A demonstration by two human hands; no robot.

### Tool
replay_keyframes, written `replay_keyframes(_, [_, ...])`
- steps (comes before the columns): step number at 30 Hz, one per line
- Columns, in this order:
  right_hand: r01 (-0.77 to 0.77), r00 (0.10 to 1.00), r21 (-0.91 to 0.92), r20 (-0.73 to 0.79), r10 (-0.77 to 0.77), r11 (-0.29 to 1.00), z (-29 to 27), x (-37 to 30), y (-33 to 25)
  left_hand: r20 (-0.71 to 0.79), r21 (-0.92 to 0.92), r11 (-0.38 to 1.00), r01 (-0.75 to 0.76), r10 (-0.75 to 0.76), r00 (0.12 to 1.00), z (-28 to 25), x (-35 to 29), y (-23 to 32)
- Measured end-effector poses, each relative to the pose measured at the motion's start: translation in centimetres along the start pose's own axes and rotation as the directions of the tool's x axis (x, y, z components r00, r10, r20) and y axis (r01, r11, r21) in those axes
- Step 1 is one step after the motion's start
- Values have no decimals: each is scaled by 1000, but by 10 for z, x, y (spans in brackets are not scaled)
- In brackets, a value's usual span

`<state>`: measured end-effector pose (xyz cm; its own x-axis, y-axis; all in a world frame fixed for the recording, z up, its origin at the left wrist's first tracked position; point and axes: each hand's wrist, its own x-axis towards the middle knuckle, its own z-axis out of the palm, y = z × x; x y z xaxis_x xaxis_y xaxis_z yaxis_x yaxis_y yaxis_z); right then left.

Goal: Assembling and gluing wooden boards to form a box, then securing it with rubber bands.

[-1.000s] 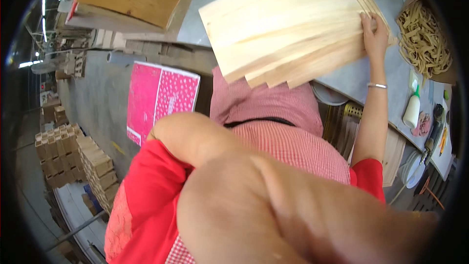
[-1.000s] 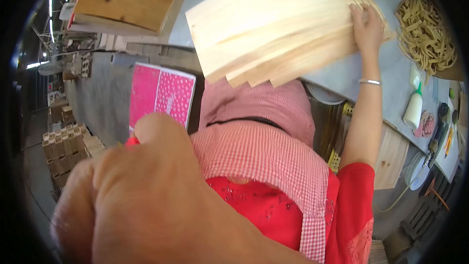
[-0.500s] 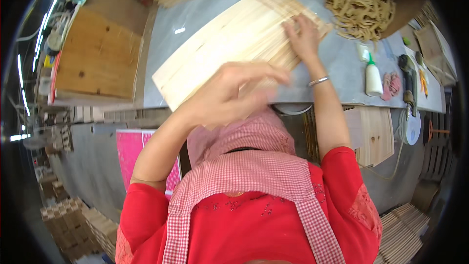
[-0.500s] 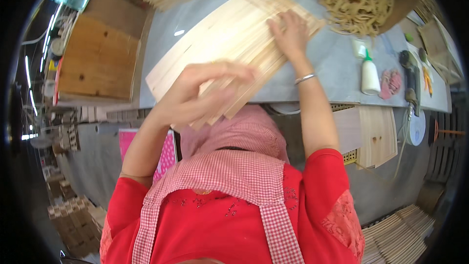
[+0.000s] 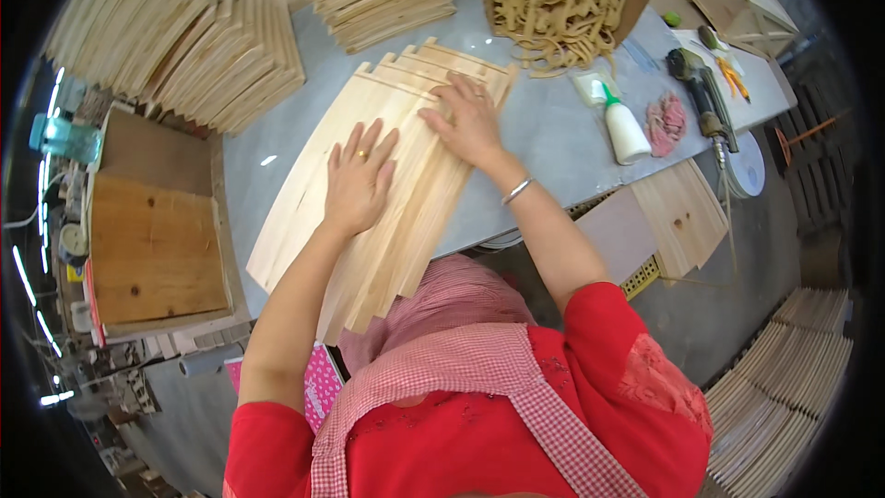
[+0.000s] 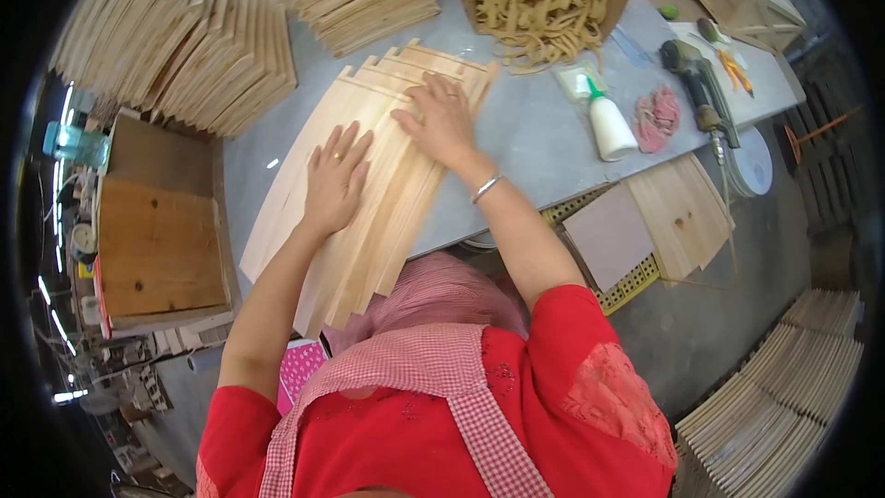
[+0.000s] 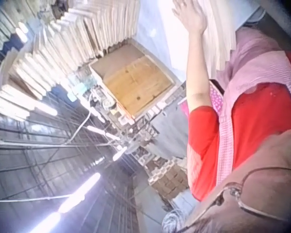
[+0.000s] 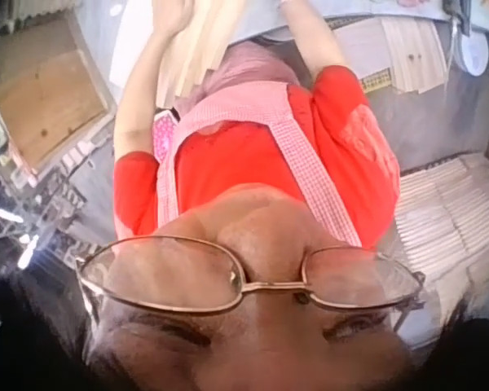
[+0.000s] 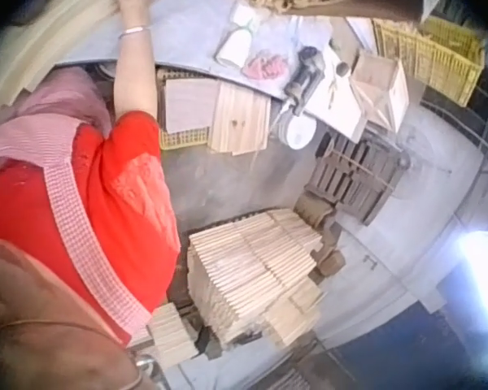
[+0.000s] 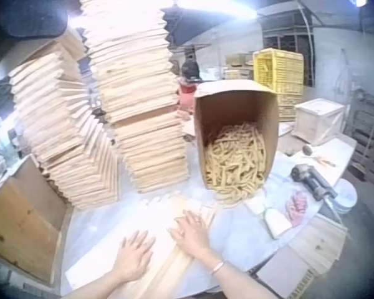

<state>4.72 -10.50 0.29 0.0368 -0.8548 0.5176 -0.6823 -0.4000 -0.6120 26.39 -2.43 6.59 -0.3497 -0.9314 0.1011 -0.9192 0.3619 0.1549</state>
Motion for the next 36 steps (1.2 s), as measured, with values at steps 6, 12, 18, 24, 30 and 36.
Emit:
replay_keyframes(6, [-91, 939, -186, -343, 22, 978, -115, -27, 43, 44, -33, 999, 40, -38, 998, 1, 2, -3])
replay_keyframes(12, [-386, 898, -317, -346, 273, 866, -194, -93, 118, 13, -21, 1000, 11, -11, 1000, -2, 1, 2])
replay_keyframes(18, [-422, 763, 27, -529, 372, 906, -189, -86, 129, 4, -45, 999, 18, -18, 1000, -1, 0, 0])
replay_keyframes(24, [-295, 756, 645, -293, 585, 705, -153, -27, 70, 8, -52, 998, 37, -36, 999, -4, 1, 2])
replay_keyframes(30, [-384, 852, 557, -92, 515, 736, -56, 53, 60, -13, -71, 996, 46, -47, 999, -4, 1, 1])
replay_keyframes(36, [-411, 875, 347, -108, 471, 843, -14, 97, 57, 4, -75, 996, 40, -40, 999, -6, 0, 2])
